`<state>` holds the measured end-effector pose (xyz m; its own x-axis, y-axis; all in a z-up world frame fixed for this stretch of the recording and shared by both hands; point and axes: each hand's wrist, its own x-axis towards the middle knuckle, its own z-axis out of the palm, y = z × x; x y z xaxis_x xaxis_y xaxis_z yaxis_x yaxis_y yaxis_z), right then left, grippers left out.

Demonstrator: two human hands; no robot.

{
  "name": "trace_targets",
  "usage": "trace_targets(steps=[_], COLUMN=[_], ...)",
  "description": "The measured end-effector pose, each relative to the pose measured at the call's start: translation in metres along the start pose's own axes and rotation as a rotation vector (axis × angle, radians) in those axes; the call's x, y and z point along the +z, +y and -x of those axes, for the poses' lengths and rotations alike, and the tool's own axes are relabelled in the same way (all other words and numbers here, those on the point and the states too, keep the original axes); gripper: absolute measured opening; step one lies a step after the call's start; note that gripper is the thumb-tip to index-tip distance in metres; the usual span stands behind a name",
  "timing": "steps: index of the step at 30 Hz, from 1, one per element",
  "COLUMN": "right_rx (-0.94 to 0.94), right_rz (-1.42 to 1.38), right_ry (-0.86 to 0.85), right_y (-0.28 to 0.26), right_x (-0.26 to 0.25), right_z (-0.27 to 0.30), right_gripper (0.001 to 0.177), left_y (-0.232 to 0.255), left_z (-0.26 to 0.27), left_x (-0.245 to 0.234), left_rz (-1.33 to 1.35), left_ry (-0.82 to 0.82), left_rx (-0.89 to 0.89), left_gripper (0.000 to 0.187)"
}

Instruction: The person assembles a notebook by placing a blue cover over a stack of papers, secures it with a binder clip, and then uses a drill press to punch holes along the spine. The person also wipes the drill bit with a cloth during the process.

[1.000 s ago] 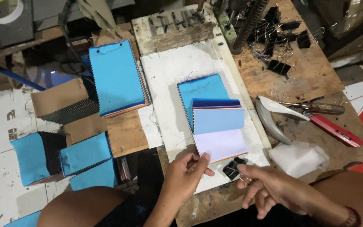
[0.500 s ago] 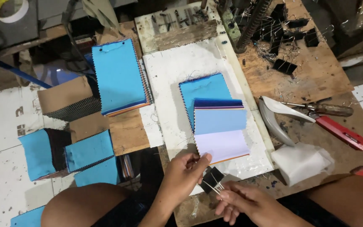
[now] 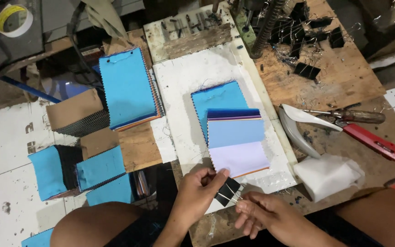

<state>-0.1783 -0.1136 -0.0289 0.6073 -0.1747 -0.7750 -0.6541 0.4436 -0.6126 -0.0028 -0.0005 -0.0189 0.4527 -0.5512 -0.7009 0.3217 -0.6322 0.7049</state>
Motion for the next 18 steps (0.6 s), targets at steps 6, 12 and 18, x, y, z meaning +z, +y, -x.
trace_targets(steps=[6, 12, 18], right_rx=[0.1, 0.046, 0.066], right_rz=[-0.178, -0.45, -0.444], right_ry=[0.152, 0.279, 0.468], right_y=[-0.02, -0.011, -0.024], right_x=[0.004, -0.003, 0.023], right_z=[0.01, 0.009, 0.008], right_gripper=[0.038, 0.04, 0.046], left_y=[-0.002, -0.008, -0.002], left_z=[-0.001, -0.002, 0.001], left_x=[-0.001, -0.003, -0.001], left_rz=[0.0, 0.042, 0.004], left_ry=[-0.002, -0.041, -0.016], left_rx=[0.024, 0.093, 0.017], left_gripper=[0.039, 0.033, 0.031])
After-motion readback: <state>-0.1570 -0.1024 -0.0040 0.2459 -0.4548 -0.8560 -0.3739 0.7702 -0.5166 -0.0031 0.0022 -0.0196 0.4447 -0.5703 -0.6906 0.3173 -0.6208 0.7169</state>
